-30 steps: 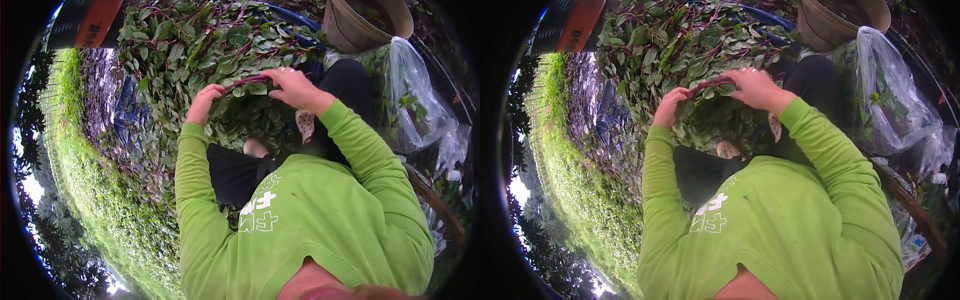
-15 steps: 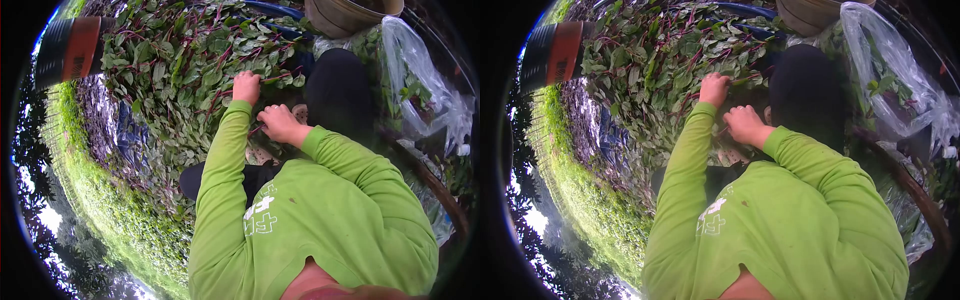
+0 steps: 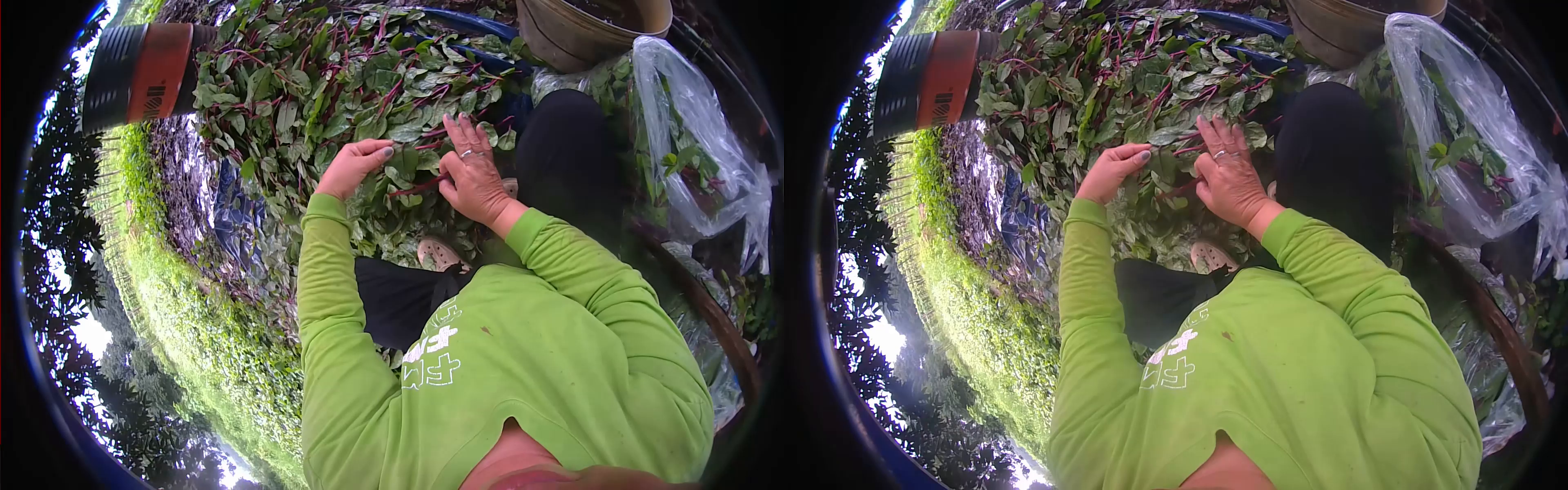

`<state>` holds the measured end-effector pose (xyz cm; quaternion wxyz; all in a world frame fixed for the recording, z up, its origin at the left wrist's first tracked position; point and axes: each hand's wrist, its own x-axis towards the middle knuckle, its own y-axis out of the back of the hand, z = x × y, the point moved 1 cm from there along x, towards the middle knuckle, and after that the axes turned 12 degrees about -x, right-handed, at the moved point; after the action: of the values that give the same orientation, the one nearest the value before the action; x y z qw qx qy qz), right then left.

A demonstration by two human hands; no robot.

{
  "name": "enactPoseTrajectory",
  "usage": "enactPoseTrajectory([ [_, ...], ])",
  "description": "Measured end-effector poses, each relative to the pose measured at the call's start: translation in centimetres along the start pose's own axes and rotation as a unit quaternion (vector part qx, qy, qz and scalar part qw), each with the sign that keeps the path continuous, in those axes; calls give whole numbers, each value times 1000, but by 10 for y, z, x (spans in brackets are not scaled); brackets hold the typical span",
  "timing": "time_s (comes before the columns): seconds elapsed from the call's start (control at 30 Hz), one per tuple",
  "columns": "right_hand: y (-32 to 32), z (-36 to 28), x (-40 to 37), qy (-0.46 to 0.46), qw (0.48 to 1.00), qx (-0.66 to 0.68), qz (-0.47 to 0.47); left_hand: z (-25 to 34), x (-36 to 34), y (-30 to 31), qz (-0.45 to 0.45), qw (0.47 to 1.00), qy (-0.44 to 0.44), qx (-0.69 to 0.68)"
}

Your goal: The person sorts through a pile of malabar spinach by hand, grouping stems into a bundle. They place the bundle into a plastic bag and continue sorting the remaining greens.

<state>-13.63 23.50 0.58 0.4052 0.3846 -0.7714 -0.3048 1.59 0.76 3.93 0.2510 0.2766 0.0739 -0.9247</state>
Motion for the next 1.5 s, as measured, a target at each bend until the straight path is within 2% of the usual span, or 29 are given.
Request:
enactPoseTrajectory([
  [0.07, 1, -2, 1, 17, 998, -41, 36, -18, -17, 3, -18, 1000, 7, -15],
  [0.17, -14, -4, -6, 21, 990, 24, -135, -50, -35, -2, -8, 999, -6, -48],
  [0.2, -19, -6, -11, 66, 996, 18, -61, -59, -41, -6, -11, 996, 23, -84],
  [0.33, -21, -14, -19, 128, 985, -3, -118, -99, -52, -14, -26, 993, 77, -88],
  [0.43, -25, -10, -23, 124, 968, -42, -215, -104, -53, -29, -40, 992, 118, -10],
  [0.47, -29, -8, -25, 112, 968, -59, -217, -103, -46, -30, -38, 988, 93, 116],
  [0.5, -37, -6, -29, 97, 968, -77, -218, -102, -32, -30, 13, 986, -8, 165],
  [0.57, -46, -3, -34, 100, 973, -84, -189, -103, 3, -35, 113, 937, -209, 254],
  [0.63, -49, 1, -34, 138, 980, -66, -124, -76, 33, -60, 183, 872, -302, 338],
  [0.73, -44, -3, -33, 156, 970, -47, -180, -72, 70, -85, 175, 797, -299, 495],
  [0.83, -34, -6, -29, 141, 973, -24, -179, -63, 82, -75, 120, 853, -199, 467],
  [0.9, -34, -6, -28, 120, 980, -7, -161, -53, 77, -51, 128, 899, -216, 359],
  [0.97, -32, -7, -25, 110, 979, 5, -170, -52, 63, -25, 107, 977, -153, 99],
  [1.07, -28, -7, -24, 117, 978, 7, -174, -34, 24, 2, 86, 985, -20, -149],
  [1.17, -33, -6, -27, 119, 986, 15, -118, -48, 5, 15, 133, 984, -58, -106],
  [1.2, -32, -5, -28, 109, 985, 9, -135, -52, 1, 18, 125, 983, -64, -114],
  [1.3, -28, -5, -26, 109, 989, -14, -100, -65, -9, 21, 114, 972, -23, -203],
  [1.43, -36, 0, -21, 108, 990, -19, -88, -72, -20, 23, 124, 988, -9, -92],
  [1.5, -40, 1, -15, 99, 991, -23, -86, -75, -27, 26, 107, 987, -13, -123],
])
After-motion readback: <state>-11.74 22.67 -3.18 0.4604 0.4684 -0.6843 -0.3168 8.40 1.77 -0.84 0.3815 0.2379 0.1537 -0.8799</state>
